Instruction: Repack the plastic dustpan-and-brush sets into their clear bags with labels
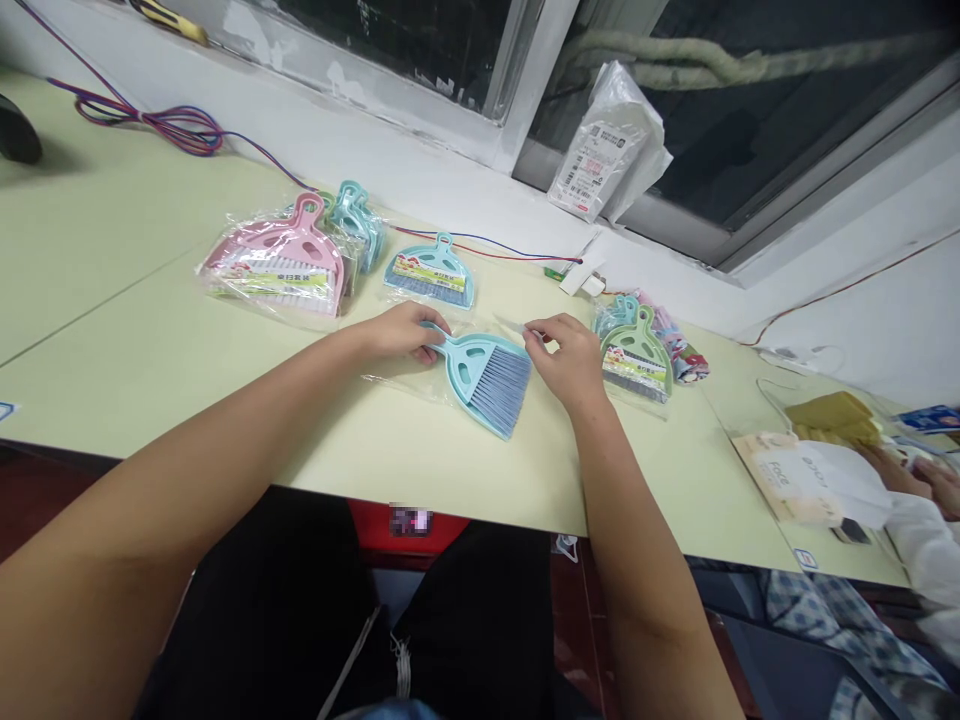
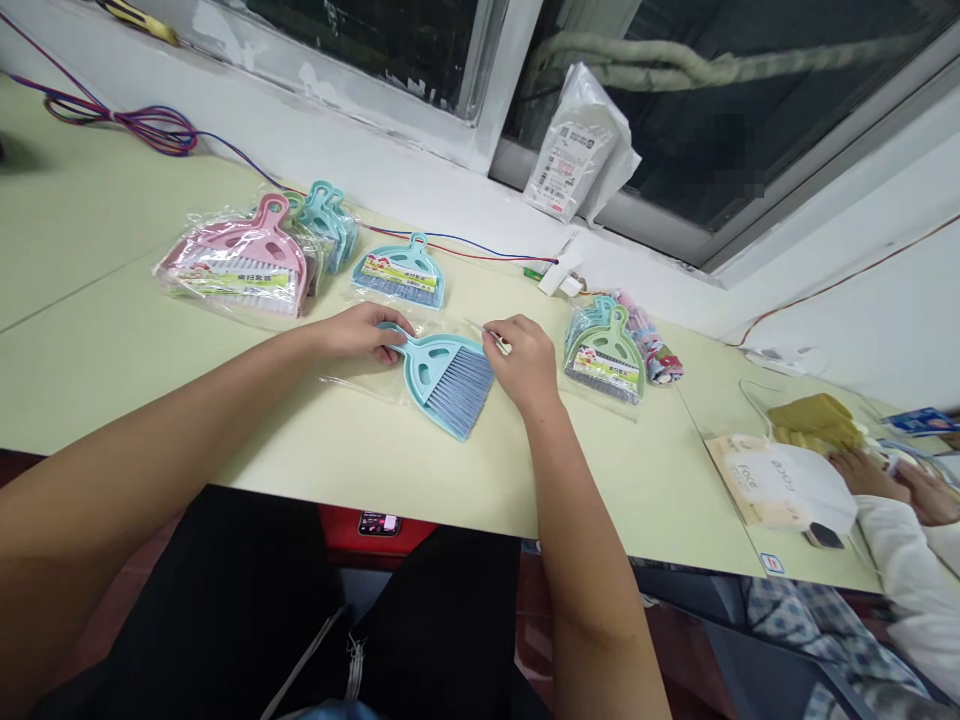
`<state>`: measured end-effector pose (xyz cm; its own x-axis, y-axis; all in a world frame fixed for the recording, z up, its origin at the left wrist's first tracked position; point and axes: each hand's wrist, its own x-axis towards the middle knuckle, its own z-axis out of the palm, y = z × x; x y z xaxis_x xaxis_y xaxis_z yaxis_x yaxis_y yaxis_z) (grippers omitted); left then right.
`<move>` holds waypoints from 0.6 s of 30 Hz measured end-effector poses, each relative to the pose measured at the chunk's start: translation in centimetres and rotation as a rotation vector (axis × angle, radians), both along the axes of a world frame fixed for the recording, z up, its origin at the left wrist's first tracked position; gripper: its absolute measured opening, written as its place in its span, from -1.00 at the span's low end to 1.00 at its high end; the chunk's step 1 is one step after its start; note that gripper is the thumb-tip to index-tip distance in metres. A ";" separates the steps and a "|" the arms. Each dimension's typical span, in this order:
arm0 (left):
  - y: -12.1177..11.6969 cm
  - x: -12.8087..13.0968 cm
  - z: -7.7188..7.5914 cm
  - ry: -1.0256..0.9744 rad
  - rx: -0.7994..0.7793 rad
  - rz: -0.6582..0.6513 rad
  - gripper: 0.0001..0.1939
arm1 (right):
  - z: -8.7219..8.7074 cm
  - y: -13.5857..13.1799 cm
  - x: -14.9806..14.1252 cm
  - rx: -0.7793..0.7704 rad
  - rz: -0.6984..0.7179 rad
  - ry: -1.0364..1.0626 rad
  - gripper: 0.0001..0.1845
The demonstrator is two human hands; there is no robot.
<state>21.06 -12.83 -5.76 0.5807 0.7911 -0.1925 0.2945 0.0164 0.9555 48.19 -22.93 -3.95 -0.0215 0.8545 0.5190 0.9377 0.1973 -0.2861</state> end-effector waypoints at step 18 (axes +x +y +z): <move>0.6 0.0 -0.6 0.033 0.064 -0.050 -0.76 | 1.5 -1.8 -2.8 -0.390 0.372 -0.065 -0.87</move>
<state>21.05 -12.25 -6.38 0.6139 0.7726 -0.1620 0.3248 -0.0602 0.9438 45.35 -24.71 -2.47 -0.3807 0.9120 0.1526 0.8429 0.4102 -0.3482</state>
